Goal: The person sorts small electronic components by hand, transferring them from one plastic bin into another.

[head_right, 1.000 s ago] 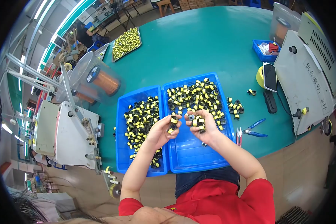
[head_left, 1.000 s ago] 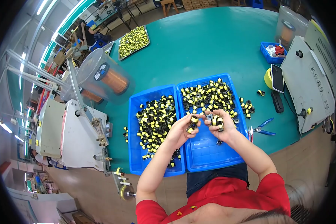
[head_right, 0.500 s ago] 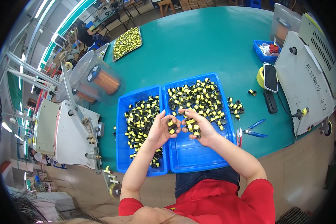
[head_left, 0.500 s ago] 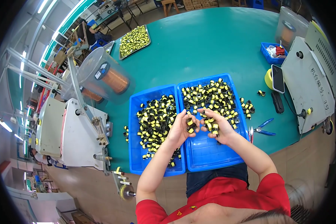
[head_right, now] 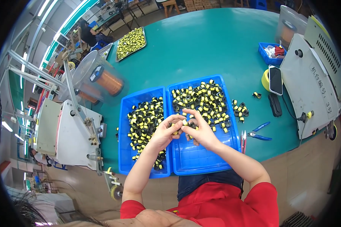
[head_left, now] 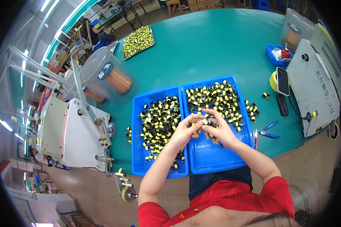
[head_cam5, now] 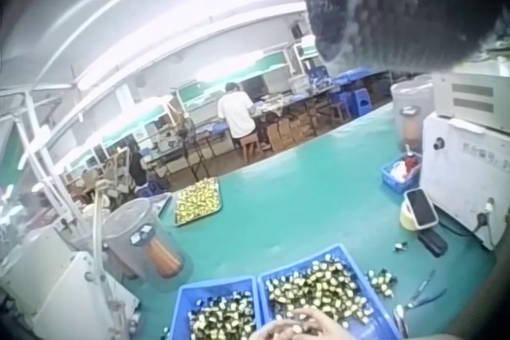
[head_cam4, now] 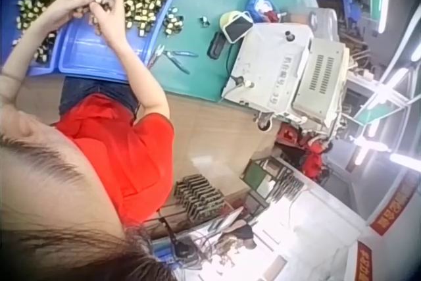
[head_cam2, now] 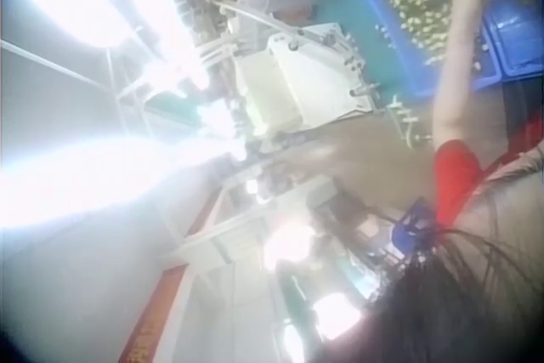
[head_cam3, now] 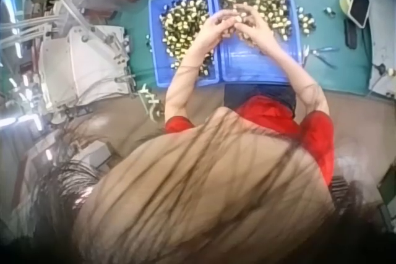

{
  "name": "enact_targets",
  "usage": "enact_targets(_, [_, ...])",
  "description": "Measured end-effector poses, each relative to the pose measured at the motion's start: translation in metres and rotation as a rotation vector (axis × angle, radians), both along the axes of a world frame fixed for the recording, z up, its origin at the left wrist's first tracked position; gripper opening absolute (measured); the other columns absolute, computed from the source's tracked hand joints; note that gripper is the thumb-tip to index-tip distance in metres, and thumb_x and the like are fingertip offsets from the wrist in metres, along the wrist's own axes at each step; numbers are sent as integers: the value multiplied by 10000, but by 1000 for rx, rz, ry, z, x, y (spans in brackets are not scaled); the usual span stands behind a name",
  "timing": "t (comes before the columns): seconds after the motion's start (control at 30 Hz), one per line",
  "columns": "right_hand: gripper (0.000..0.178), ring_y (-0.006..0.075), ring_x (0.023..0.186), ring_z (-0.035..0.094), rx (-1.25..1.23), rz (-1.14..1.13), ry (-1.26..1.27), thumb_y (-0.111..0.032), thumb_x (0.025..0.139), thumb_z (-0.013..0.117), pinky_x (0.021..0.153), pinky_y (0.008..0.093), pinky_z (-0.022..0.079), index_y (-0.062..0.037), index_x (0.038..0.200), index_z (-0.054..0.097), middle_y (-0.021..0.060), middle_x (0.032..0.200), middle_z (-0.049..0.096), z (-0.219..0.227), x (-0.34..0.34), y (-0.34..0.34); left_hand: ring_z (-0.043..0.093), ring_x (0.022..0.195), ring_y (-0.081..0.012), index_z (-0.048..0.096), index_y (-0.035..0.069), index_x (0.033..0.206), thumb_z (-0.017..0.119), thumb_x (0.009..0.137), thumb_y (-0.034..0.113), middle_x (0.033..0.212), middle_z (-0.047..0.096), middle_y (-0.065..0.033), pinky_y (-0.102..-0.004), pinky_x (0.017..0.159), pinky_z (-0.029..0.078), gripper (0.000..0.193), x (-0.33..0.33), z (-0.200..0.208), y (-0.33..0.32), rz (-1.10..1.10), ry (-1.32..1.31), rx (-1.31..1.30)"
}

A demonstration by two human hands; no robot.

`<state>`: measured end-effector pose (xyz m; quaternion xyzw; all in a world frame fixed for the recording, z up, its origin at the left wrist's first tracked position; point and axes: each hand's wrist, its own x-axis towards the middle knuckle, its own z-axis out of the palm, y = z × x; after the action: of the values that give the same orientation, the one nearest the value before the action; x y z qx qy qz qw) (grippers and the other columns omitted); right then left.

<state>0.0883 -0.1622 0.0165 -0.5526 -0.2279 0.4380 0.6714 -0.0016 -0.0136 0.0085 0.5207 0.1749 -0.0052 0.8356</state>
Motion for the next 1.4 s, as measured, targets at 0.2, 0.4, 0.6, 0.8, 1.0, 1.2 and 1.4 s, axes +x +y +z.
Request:
enact_targets(0.2, [463,89,613,535,-14,-20,-27,-124,843,551,342,181,302,-99,1268,368,55,868,512,2,-2,0,469,710,-88,519,28,1134,587,875,136,828,521,-6,-187,519,353,288,-1,4,1,27,-2,-156])
enact_targets(0.4, [431,118,625,534,-15,21,552,-103,799,440,346,196,307,-103,1229,424,54,935,518,-12,20,-1,464,752,-108,447,-19,1236,560,876,117,921,546,-52,-184,528,361,401,-1,4,9,-26,-82,-448])
enact_targets(0.6, [356,116,596,520,-131,-1,641,-189,864,454,316,175,299,-80,1203,453,90,971,579,-16,21,2,495,769,-84,439,10,1265,553,897,151,906,541,-9,-194,561,374,410,0,7,4,0,-85,-206])
enact_targets(0.8, [317,112,620,541,-204,-25,497,-218,856,467,376,205,293,-90,1141,520,89,1012,598,-12,19,-1,510,867,-88,480,52,1193,563,884,91,1056,512,-45,-226,723,432,323,0,9,-14,122,-119,432])
enact_targets(1.0, [320,111,617,531,-151,-48,420,-228,843,485,394,207,287,-103,1137,491,76,1003,608,-17,18,-1,468,998,-109,487,70,1141,589,859,74,1064,490,-30,-250,846,399,300,3,-2,-12,191,-239,781])
enact_targets(1.2, [284,102,610,529,-176,-39,429,-232,845,485,393,209,294,-100,1096,496,100,1042,626,-9,17,0,468,1053,-176,479,50,1100,579,846,52,1069,485,-70,-310,950,357,273,3,-3,-9,229,-196,828])
enact_targets(1.4, [273,87,610,529,-187,54,483,-275,859,494,387,208,294,-90,1058,526,45,829,605,-12,18,0,497,995,-265,459,34,1100,537,843,39,1048,445,-139,-367,866,413,269,-8,3,17,489,11,1323])
